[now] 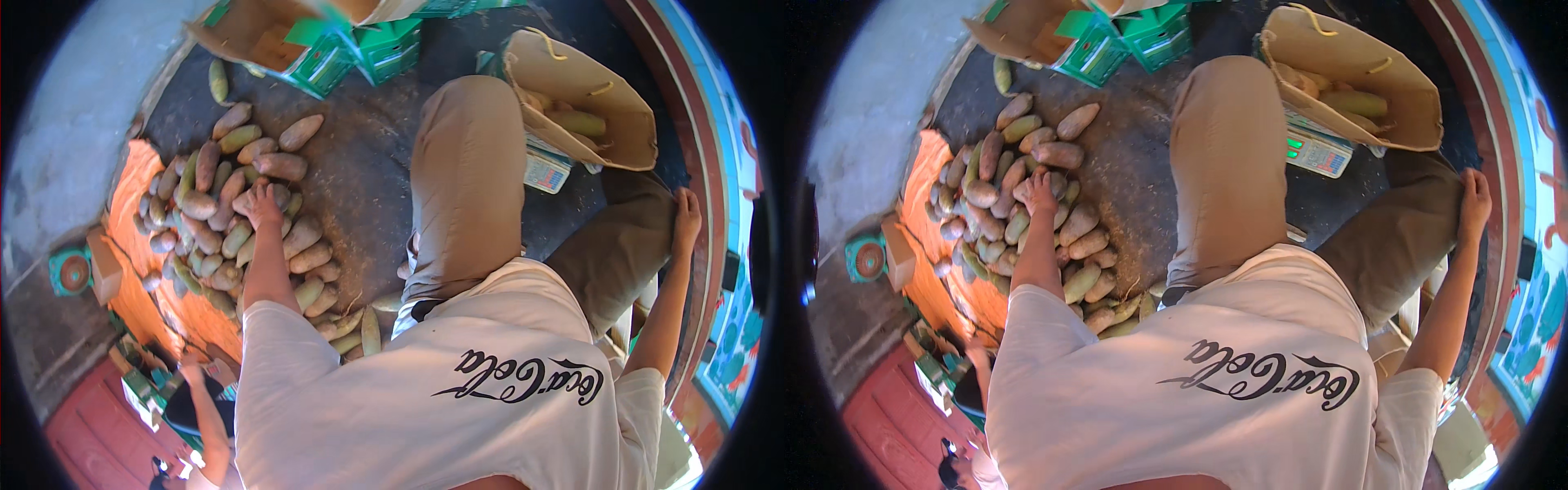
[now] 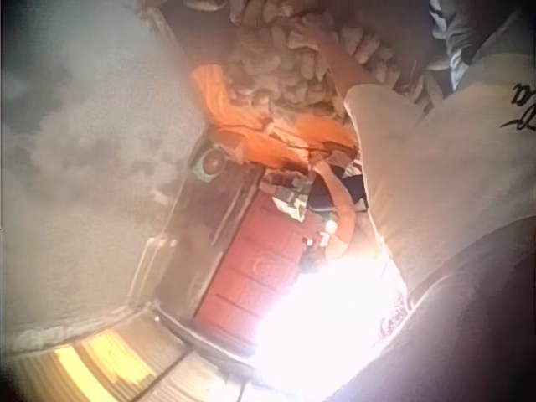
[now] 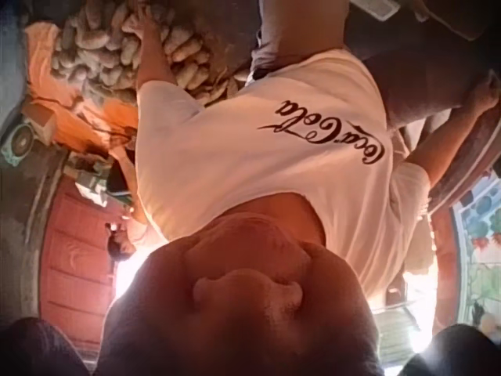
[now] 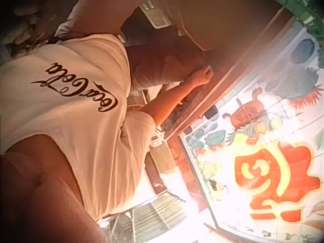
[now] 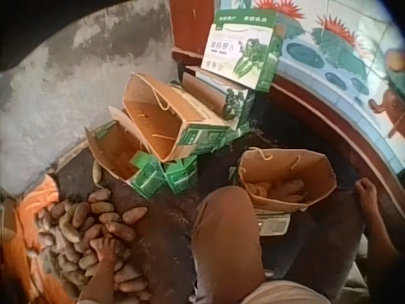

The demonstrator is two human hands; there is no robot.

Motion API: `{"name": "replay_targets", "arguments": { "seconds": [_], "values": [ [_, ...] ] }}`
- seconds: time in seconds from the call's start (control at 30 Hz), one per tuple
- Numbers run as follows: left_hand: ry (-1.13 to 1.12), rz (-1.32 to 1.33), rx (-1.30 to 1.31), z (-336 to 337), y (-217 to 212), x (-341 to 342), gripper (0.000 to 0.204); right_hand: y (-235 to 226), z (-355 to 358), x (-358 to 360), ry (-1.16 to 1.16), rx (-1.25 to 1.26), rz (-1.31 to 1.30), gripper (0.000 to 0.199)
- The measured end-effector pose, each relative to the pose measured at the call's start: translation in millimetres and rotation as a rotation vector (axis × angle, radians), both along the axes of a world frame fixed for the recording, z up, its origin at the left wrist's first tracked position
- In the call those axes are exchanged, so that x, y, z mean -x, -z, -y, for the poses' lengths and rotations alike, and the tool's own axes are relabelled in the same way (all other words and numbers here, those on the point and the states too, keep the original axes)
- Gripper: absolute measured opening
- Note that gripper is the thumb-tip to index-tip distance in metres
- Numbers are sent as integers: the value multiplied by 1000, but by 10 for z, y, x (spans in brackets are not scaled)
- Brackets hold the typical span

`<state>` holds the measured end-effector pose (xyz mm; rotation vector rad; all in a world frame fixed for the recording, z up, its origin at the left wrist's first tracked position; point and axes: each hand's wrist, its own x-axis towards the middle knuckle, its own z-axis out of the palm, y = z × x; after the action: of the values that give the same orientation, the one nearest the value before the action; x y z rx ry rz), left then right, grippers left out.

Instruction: Picking fruit from a pile on the floor and packing them into boxes on a scale.

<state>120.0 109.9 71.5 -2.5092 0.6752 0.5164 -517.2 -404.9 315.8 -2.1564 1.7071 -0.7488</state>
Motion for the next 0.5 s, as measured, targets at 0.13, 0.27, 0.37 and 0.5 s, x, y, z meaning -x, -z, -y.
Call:
{"name": "replay_targets", "arguments": {
  "seconds": [0.13, 0.27, 0.37, 0.5],
  "values": [
    [85, 7, -20, 22, 71, -55, 59, -13, -82, -70, 18, 14, -113, 23],
    [105, 42, -38, 85, 55, -44, 67, -35, -124, -86, 18, 75, -197, 23],
    [170, 50, -45, 95, -23, 58, 71, -103, -160, -137, 45, 49, -193, 24],
    [242, 46, -75, 131, -104, 165, 75, -140, -221, -296, 72, 47, -213, 26]
  ]
}}
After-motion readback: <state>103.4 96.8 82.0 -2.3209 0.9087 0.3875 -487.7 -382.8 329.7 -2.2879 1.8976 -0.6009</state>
